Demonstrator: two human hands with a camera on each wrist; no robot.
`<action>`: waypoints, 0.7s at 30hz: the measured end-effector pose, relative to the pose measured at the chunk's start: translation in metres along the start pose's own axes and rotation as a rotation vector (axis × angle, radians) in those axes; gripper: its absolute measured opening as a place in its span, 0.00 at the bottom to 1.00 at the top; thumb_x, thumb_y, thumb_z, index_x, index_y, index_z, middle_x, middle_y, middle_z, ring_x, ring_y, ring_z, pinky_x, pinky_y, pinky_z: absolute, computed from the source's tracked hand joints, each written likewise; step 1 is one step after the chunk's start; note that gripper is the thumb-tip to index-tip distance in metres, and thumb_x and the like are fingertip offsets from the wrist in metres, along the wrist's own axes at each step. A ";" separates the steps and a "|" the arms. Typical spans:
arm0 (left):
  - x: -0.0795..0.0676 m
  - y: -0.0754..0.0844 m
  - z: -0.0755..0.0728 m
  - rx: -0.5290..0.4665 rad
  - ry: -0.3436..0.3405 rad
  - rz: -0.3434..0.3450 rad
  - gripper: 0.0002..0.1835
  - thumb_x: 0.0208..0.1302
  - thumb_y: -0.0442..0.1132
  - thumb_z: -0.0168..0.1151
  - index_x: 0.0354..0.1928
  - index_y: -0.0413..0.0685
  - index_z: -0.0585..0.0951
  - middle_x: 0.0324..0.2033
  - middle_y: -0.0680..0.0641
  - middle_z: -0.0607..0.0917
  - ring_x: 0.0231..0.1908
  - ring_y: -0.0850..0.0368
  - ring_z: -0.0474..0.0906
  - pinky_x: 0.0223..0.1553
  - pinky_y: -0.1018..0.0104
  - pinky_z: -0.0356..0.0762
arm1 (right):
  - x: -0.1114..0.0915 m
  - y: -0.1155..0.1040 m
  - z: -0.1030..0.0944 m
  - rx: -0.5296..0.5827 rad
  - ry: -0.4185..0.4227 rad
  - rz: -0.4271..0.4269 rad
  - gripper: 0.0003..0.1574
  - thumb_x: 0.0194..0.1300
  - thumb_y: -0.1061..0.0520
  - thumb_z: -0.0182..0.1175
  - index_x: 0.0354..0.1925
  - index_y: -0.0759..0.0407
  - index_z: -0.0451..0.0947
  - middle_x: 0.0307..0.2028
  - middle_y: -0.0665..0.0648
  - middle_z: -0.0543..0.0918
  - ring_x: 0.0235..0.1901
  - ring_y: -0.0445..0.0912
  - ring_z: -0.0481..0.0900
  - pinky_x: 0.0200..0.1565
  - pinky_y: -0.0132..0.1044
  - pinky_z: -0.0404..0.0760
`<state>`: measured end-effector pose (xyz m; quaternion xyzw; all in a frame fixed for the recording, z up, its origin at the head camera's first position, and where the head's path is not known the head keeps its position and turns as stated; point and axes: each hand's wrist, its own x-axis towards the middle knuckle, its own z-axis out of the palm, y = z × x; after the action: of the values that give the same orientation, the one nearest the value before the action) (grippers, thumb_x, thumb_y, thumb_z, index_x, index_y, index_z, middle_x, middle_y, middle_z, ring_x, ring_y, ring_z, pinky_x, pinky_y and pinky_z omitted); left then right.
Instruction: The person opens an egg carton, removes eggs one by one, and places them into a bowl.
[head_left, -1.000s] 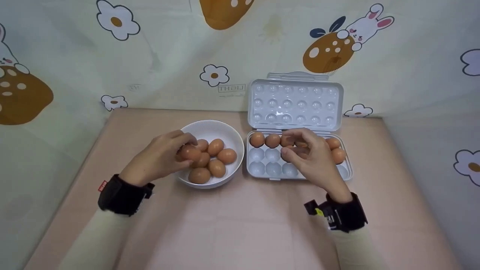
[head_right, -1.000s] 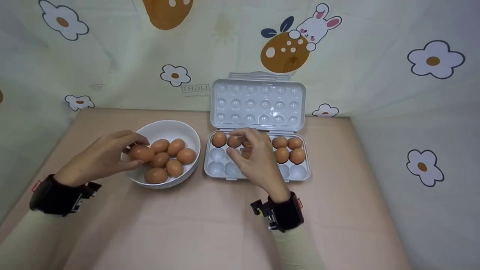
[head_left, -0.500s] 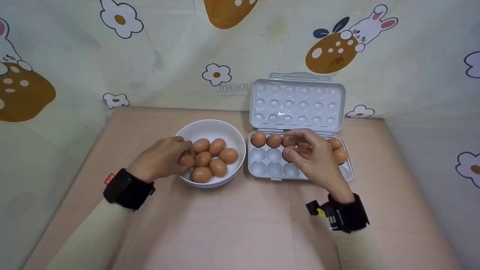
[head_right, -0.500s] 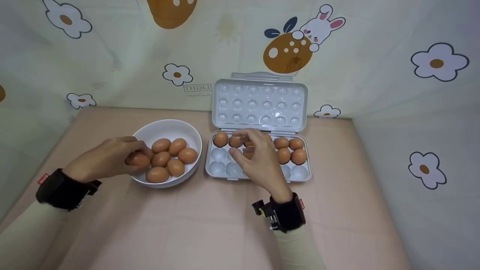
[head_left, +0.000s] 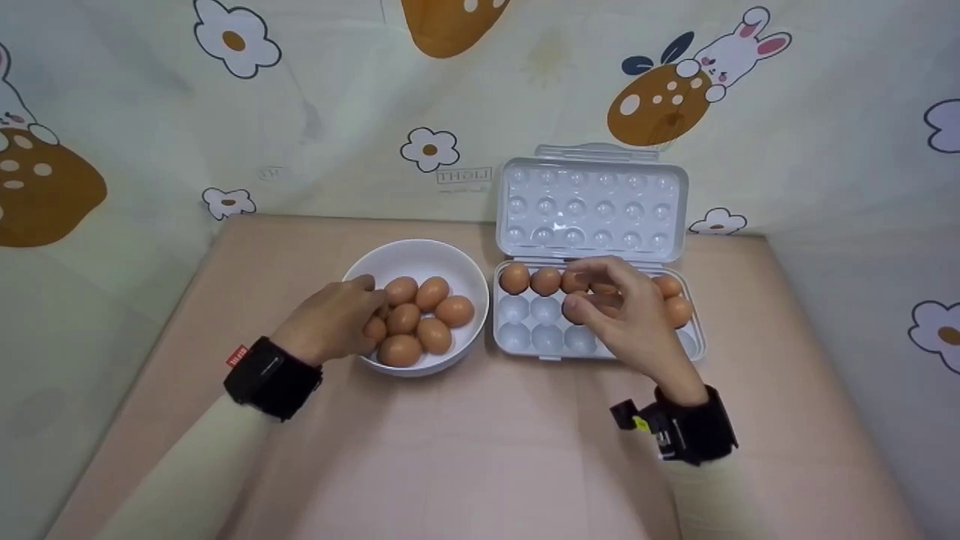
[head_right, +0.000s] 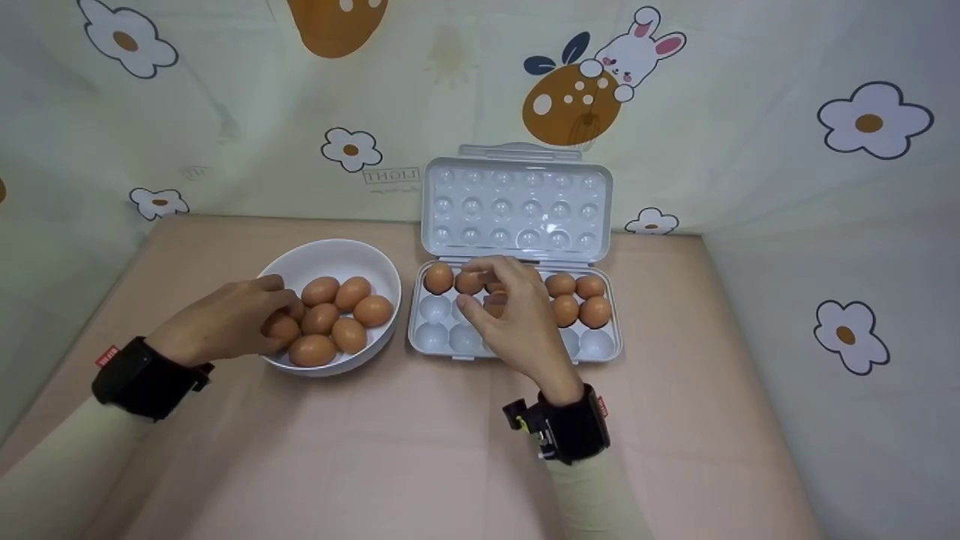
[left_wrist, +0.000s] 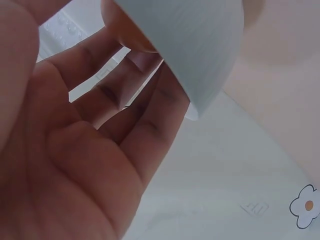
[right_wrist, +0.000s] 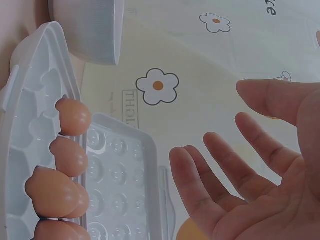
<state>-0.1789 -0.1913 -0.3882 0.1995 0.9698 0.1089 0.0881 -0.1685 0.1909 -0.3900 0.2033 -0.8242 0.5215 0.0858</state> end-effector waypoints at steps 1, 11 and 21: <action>0.000 0.000 0.000 0.001 -0.002 -0.003 0.17 0.54 0.27 0.75 0.47 0.42 0.85 0.38 0.44 0.76 0.34 0.48 0.74 0.36 0.57 0.76 | 0.000 0.000 0.000 -0.001 -0.001 0.001 0.22 0.67 0.66 0.72 0.58 0.60 0.82 0.51 0.55 0.86 0.52 0.52 0.86 0.56 0.38 0.86; 0.001 0.002 0.000 0.011 -0.014 -0.001 0.17 0.55 0.27 0.71 0.48 0.43 0.85 0.36 0.43 0.75 0.32 0.47 0.73 0.35 0.55 0.74 | 0.001 0.002 0.000 0.037 0.004 -0.017 0.21 0.66 0.68 0.72 0.56 0.63 0.82 0.50 0.57 0.86 0.52 0.54 0.86 0.54 0.36 0.87; 0.000 0.000 0.003 -0.007 0.015 0.007 0.10 0.57 0.26 0.70 0.40 0.43 0.84 0.35 0.44 0.76 0.33 0.48 0.73 0.36 0.55 0.75 | 0.000 0.002 -0.001 0.027 0.006 -0.009 0.22 0.66 0.65 0.74 0.57 0.62 0.82 0.50 0.56 0.86 0.53 0.59 0.85 0.57 0.47 0.86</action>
<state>-0.1784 -0.1905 -0.3910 0.2018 0.9694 0.1141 0.0811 -0.1699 0.1929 -0.3912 0.2065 -0.8158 0.5330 0.0879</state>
